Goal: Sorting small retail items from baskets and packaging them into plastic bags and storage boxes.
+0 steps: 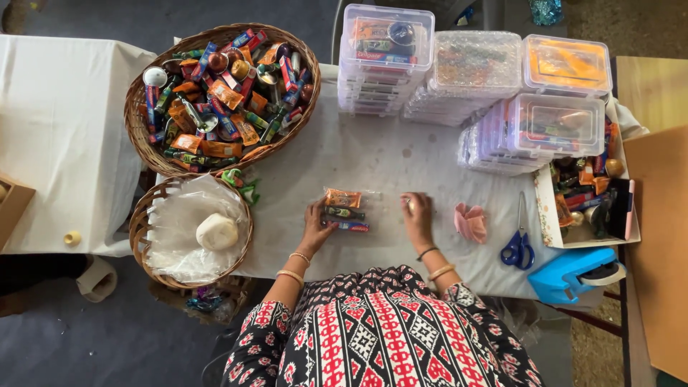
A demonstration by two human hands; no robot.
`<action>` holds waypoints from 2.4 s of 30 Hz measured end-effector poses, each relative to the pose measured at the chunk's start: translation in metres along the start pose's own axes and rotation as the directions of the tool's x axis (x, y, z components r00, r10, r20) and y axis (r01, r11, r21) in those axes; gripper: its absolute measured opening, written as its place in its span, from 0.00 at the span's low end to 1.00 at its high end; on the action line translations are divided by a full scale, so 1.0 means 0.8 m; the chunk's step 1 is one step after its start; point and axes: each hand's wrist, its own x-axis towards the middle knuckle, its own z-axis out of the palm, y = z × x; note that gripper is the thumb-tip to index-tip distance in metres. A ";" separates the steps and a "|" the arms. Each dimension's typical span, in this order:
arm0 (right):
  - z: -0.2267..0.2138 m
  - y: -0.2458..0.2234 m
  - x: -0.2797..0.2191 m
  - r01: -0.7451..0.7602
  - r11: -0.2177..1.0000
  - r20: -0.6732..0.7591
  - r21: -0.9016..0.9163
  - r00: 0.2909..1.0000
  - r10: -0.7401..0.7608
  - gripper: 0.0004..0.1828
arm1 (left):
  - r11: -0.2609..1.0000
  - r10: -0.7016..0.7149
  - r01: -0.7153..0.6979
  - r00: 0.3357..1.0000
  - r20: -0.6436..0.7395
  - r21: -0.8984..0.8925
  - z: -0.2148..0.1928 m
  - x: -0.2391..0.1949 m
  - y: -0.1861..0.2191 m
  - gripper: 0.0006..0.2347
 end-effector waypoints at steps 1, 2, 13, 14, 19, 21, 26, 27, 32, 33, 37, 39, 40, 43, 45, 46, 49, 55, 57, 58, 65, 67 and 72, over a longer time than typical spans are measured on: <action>-0.013 -0.001 0.000 -0.001 1.000 0.000 -0.001 1.000 0.001 0.08 | 1.000 -0.001 0.001 1.000 0.001 0.000 -0.001 -0.001 0.002 0.37; -0.027 -0.002 -0.001 0.049 0.992 -0.006 -0.113 0.999 -0.050 0.17 | 0.999 -0.021 0.021 1.000 -0.001 -0.042 -0.002 -0.001 0.004 0.36; -0.001 0.047 -0.015 -0.446 0.746 0.272 0.494 0.895 0.355 0.20 | 0.999 0.039 -0.040 0.999 -0.012 -0.034 -0.008 0.002 -0.006 0.33; 0.003 0.051 -0.015 -0.560 0.410 0.426 0.720 0.823 0.377 0.21 | 0.998 0.029 -0.029 1.000 -0.006 -0.049 -0.008 0.003 -0.005 0.33; 0.008 0.054 -0.006 -0.622 -0.212 0.652 0.753 0.666 0.361 0.24 | 0.997 0.031 -0.030 0.999 0.010 -0.075 -0.010 0.004 0.000 0.32; 0.017 0.071 -0.013 -0.638 0.192 0.572 0.745 0.761 0.308 0.19 | 0.999 0.026 -0.026 1.000 0.000 -0.046 -0.009 0.004 -0.002 0.32; 0.048 0.066 -0.017 -0.613 0.464 0.480 0.639 0.790 0.383 0.19 | 1.000 0.010 -0.010 1.000 0.005 -0.024 -0.009 0.005 -0.003 0.33; 0.055 0.063 -0.018 -0.610 0.574 0.462 0.546 0.791 0.401 0.19 | 1.000 0.017 -0.017 1.000 0.003 -0.007 -0.009 0.004 -0.003 0.33; 0.078 0.023 -0.013 -0.422 0.747 0.332 0.514 0.901 0.280 0.17 | 1.000 0.002 -0.002 1.000 0.012 -0.004 -0.008 0.005 -0.005 0.33; 0.080 0.013 -0.011 -0.402 0.783 0.323 0.474 0.907 0.270 0.16 | 1.000 -0.005 0.005 1.000 0.014 0.002 -0.008 0.004 -0.004 0.34; 0.088 -0.003 -0.006 -0.446 0.728 0.349 0.521 0.889 0.296 0.17 | 1.000 0.011 -0.011 1.000 0.017 -0.016 -0.007 0.005 -0.009 0.33; 0.084 -0.012 -0.005 -0.308 0.795 0.252 0.522 0.947 0.201 0.16 | 0.997 0.024 -0.022 0.999 0.021 -0.070 -0.006 0.006 -0.012 0.33; 0.079 -0.016 -0.005 -0.307 0.795 0.253 0.523 0.947 0.199 0.16 | 0.997 0.023 -0.022 1.000 0.019 -0.070 -0.007 0.006 -0.012 0.33; 0.069 -0.022 -0.010 -0.203 0.770 0.140 0.605 0.979 0.148 0.12 | 0.999 0.027 -0.027 1.000 0.006 -0.039 -0.007 0.005 -0.010 0.33; 0.070 -0.016 -0.015 -0.115 0.782 0.110 0.612 0.992 0.059 0.11 | 0.999 0.013 -0.013 1.000 0.013 -0.045 -0.006 0.005 -0.010 0.33; 0.067 -0.021 -0.017 -0.115 0.783 0.112 0.612 0.992 0.058 0.11 | 0.999 0.012 -0.011 1.000 0.011 -0.046 -0.006 0.005 -0.010 0.33; 0.061 -0.034 -0.020 -0.051 0.844 0.121 0.534 0.993 -0.016 0.21 | 0.995 0.002 0.002 0.999 0.037 -0.104 -0.007 0.005 -0.009 0.34; 0.077 -0.030 -0.012 -0.158 0.909 0.166 0.387 0.981 0.100 0.28 | 0.999 0.004 -0.003 1.000 0.025 -0.047 -0.005 0.005 -0.011 0.35; 0.083 -0.031 -0.007 -0.221 0.865 0.212 0.451 0.968 0.137 0.26 | 0.998 0.007 -0.006 1.000 0.027 -0.057 -0.004 0.005 -0.012 0.35; 0.093 -0.022 -0.011 -0.221 0.864 0.213 0.452 0.968 0.136 0.26 | 0.998 0.007 -0.005 1.000 0.026 -0.057 -0.004 0.004 -0.010 0.35; 0.115 -0.006 -0.023 -0.385 0.560 0.304 0.734 0.923 0.235 0.12 | 0.999 0.002 -0.001 1.000 0.019 -0.034 -0.007 0.002 0.002 0.35; 0.094 -0.027 -0.017 -0.444 0.337 0.368 0.830 0.890 0.269 0.15 | 0.998 -0.010 0.012 1.000 0.022 -0.057 -0.007 0.001 0.006 0.34; 0.096 -0.039 -0.006 -0.371 0.666 0.291 0.647 0.928 0.234 0.05 | 0.998 0.017 -0.017 1.000 -0.011 0.053 -0.006 -0.001 0.011 0.34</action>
